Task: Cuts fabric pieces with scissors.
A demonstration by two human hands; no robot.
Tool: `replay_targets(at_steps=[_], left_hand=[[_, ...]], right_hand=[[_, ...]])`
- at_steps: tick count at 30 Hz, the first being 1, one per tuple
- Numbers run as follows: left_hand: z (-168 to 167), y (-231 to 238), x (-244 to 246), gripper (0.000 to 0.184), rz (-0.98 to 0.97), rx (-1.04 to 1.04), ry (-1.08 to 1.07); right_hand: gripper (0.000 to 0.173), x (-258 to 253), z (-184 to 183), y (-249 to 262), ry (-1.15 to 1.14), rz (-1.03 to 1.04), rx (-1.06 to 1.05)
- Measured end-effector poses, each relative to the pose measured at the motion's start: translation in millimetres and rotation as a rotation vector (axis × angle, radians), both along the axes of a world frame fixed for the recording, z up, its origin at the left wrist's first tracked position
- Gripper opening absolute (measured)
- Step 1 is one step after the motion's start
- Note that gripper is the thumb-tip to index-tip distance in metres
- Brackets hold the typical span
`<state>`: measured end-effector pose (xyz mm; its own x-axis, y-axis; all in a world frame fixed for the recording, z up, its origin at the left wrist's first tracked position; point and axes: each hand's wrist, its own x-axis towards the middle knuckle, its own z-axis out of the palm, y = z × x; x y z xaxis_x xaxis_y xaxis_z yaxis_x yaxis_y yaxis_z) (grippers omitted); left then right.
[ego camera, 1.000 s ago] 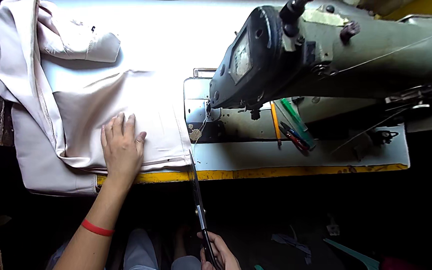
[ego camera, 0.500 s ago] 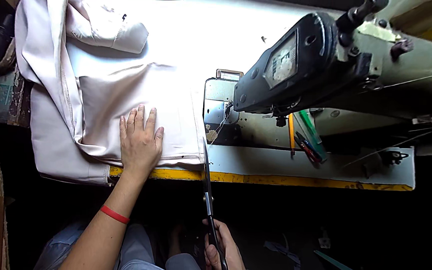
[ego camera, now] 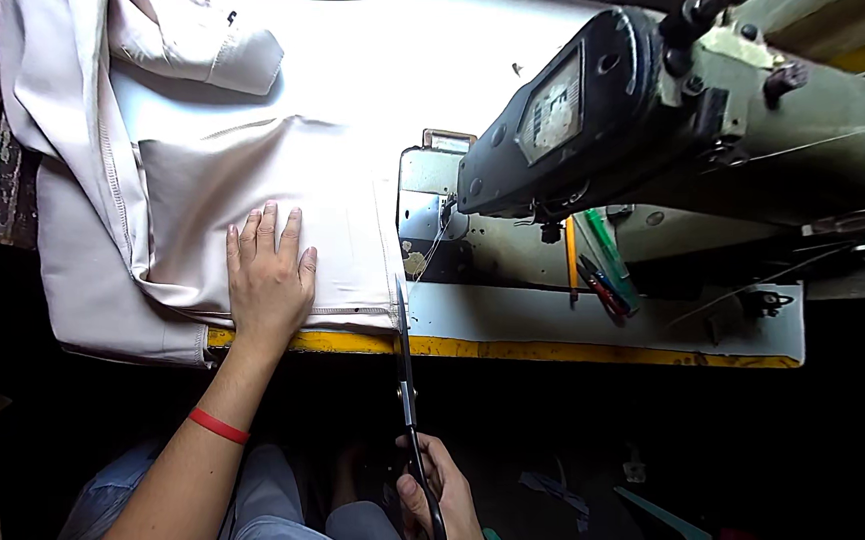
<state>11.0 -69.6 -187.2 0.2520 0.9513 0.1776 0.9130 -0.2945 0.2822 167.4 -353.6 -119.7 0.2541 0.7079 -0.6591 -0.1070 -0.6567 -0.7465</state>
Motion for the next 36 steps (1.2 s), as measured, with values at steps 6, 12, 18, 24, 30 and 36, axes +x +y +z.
replay_targets(at_steps=[6, 12, 18, 24, 30, 36], left_hand=[[1.2, -0.2, -0.6, 0.055, -0.001, -0.007, 0.01], [1.0, -0.5, -0.2, 0.055, 0.005, -0.003, 0.008], [0.8, -0.2, -0.9, 0.055, -0.001, -0.003, 0.005], [0.6, 0.5, -1.1, 0.055, -0.004, -0.006, -0.003], [-0.1, 0.3, -1.6, 0.055, -0.011, -0.009, 0.004], [-0.3, 0.1, -1.5, 0.055, -0.007, -0.005, -0.001]], right_hand=[[0.104, -1.7, -7.0, -1.5, 0.012, 0.029, 0.049], [0.108, -0.3, -5.5, 0.6, -0.031, 0.065, 0.04], [0.105, 0.7, -1.9, 3.4, -0.056, 0.062, 0.014], [0.1, 4.6, -2.3, 1.6, -0.002, 0.032, 0.031], [0.106, 6.9, -4.3, 1.2, -0.016, 0.071, 0.03], [0.098, 3.9, 0.9, 4.8, -0.085, 0.037, -0.052]])
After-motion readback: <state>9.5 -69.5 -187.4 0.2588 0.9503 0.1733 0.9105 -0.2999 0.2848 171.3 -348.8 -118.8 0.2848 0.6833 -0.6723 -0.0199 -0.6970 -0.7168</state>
